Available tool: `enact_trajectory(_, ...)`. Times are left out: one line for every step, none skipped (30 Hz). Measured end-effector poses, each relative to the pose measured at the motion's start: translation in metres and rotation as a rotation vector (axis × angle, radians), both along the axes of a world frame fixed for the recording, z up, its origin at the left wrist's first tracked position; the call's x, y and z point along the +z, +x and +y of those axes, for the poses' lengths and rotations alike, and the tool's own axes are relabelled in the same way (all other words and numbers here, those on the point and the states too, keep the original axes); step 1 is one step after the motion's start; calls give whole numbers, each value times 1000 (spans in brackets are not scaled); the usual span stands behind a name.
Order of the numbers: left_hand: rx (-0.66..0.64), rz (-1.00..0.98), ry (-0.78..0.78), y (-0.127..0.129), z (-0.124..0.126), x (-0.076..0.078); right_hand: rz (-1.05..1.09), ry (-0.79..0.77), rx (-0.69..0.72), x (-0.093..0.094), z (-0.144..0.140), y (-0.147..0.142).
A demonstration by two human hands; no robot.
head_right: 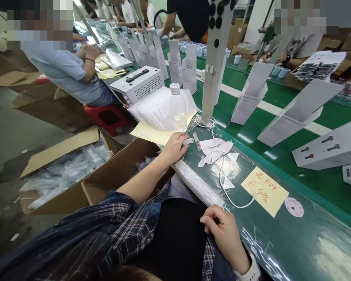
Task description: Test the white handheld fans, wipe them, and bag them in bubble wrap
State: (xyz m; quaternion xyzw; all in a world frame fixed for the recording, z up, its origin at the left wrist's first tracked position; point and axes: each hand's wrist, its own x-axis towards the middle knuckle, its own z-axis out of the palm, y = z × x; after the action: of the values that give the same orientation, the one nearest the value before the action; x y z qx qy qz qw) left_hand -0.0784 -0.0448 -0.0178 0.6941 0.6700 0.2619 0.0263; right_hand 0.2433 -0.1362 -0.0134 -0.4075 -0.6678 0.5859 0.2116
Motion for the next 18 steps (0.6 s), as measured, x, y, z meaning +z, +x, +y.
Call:
enact_trajectory(-9,14,-19,1,0,0,-15,40,15,-2,1,-2)
enact_trajectory(-37,28,-39,5,0,-1,-26,73,33,-5,2,-4)
enact_trajectory(-81,39,-57,12,1,0,-34,96,48,-7,2,-5)
enact_trajectory(-137,54,-80,20,4,1,-38,108,59,-8,2,-6)
enact_trajectory(-199,78,-111,30,8,4,-41,110,61,-9,0,-7)
enact_trajectory(-261,111,-146,41,14,8,-43,106,54,-10,-1,-7)
enact_trajectory(-317,150,-180,53,20,11,-43,95,44,-10,-3,-7)
enact_trajectory(-360,189,-214,65,26,15,-44,79,39,-9,-5,-6)
enact_trajectory(-390,222,-246,78,32,17,-48,58,37,-8,-7,-5)
enact_trajectory(-408,242,-273,90,36,18,-55,33,36,-8,-9,-4)
enact_trajectory(-415,248,-291,102,40,17,-67,6,36,-7,-11,-2)
enact_trajectory(-417,248,-307,111,41,15,-82,-18,36,-6,-13,0)
enact_trajectory(-421,246,-320,119,42,12,-99,-36,37,-6,-15,1)
enact_trajectory(-432,245,-329,124,42,9,-116,-48,37,-6,-17,3)
enact_trajectory(-447,243,-331,127,42,5,-131,-59,43,-6,-18,4)
enact_trajectory(-460,240,-329,127,42,2,-145,-69,52,-7,-19,5)
enact_trajectory(-474,233,-325,126,43,-1,-158,-77,62,-7,-19,5)
enact_trajectory(-484,224,-318,124,43,-2,-171,-82,69,-7,-20,5)
